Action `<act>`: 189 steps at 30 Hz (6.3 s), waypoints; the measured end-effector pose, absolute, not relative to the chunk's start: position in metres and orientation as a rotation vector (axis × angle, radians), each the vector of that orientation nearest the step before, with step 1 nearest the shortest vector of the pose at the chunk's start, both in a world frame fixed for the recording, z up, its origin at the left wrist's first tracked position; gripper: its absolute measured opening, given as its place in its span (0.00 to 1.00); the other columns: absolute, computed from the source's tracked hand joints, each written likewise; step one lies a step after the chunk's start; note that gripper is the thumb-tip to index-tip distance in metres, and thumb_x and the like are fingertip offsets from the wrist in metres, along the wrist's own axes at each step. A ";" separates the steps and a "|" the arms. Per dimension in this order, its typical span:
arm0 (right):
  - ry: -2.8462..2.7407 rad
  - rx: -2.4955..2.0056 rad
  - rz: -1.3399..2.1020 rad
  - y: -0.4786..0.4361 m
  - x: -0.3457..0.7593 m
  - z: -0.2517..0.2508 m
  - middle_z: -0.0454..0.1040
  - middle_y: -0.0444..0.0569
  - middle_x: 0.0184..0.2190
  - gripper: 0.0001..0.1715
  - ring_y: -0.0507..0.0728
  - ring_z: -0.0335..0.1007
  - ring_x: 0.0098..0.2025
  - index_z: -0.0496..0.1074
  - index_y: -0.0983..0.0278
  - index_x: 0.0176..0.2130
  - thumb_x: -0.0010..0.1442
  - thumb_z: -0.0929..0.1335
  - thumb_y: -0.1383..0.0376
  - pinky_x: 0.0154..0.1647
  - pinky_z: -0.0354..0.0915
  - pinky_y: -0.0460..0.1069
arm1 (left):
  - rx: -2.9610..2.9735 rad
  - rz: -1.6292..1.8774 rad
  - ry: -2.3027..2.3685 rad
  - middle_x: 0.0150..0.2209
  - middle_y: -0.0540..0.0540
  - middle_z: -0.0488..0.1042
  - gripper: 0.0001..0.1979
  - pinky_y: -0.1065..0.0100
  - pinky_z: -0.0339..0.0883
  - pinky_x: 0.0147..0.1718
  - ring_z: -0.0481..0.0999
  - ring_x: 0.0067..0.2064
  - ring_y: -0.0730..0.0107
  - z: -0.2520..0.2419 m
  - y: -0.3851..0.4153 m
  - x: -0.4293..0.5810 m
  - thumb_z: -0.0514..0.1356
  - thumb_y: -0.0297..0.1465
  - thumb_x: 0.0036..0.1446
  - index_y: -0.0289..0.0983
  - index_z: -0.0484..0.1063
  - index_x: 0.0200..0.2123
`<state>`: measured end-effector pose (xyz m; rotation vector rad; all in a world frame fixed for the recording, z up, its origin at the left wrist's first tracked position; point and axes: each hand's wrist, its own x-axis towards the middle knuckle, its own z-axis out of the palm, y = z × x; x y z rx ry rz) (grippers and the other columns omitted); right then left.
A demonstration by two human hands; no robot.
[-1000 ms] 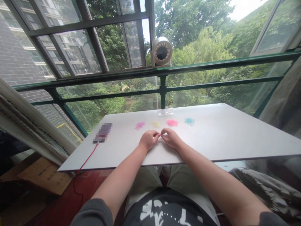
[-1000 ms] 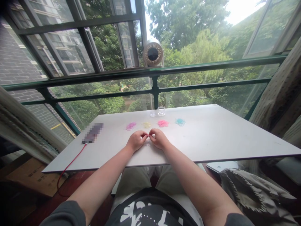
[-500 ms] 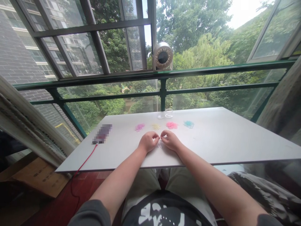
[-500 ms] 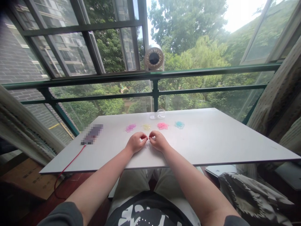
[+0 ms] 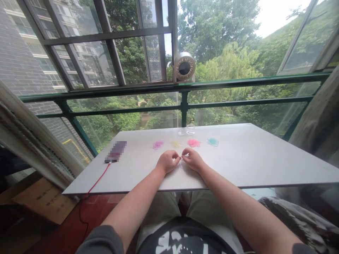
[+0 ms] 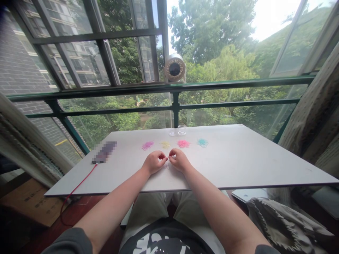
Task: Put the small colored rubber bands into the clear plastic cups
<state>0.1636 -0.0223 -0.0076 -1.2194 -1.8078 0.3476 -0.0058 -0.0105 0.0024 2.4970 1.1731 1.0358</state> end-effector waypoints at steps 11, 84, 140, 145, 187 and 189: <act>-1.807 -1.209 0.359 -0.022 0.164 -0.009 0.70 0.45 0.27 0.04 0.53 0.65 0.32 0.67 0.64 0.27 0.49 0.63 0.70 0.35 0.61 0.48 | 2.480 0.977 1.102 0.29 0.48 0.75 0.04 0.70 0.63 0.35 0.72 0.32 0.71 0.004 -0.011 -0.007 0.57 0.29 0.50 0.36 0.71 0.28; -1.398 -1.050 0.880 -0.016 0.173 -0.004 0.65 0.42 0.17 0.08 0.49 0.56 0.21 0.64 0.64 0.20 0.43 0.64 0.61 0.25 0.54 0.46 | 2.279 0.963 1.373 0.22 0.51 0.67 0.05 0.72 0.57 0.27 0.64 0.26 0.73 0.001 -0.001 -0.009 0.52 0.28 0.48 0.36 0.66 0.24; -1.751 -1.151 0.701 -0.030 0.164 0.000 0.63 0.40 0.17 0.05 0.49 0.56 0.21 0.69 0.64 0.26 0.49 0.65 0.64 0.23 0.52 0.45 | 2.386 0.932 1.110 0.33 0.47 0.77 0.10 0.69 0.64 0.38 0.73 0.35 0.69 0.005 -0.010 -0.010 0.59 0.34 0.50 0.36 0.75 0.33; -1.751 -1.123 0.729 -0.029 0.166 0.000 0.63 0.40 0.17 0.05 0.49 0.55 0.21 0.68 0.64 0.25 0.48 0.65 0.65 0.23 0.52 0.45 | 2.400 0.920 1.111 0.30 0.47 0.77 0.07 0.69 0.64 0.37 0.72 0.34 0.69 0.007 -0.012 -0.009 0.57 0.31 0.50 0.37 0.75 0.29; -1.644 -1.101 0.750 -0.022 0.171 -0.006 0.66 0.42 0.20 0.05 0.49 0.59 0.23 0.68 0.65 0.27 0.47 0.65 0.64 0.25 0.55 0.45 | 2.320 1.005 1.135 0.30 0.48 0.77 0.07 0.71 0.66 0.35 0.74 0.33 0.72 0.006 -0.010 -0.011 0.59 0.31 0.49 0.36 0.76 0.31; -1.652 -1.111 0.738 -0.023 0.171 -0.005 0.66 0.42 0.20 0.06 0.49 0.59 0.23 0.69 0.65 0.26 0.47 0.66 0.64 0.24 0.55 0.45 | 2.325 1.009 1.141 0.30 0.48 0.78 0.07 0.71 0.66 0.36 0.74 0.33 0.72 0.005 -0.010 -0.011 0.59 0.31 0.49 0.36 0.76 0.31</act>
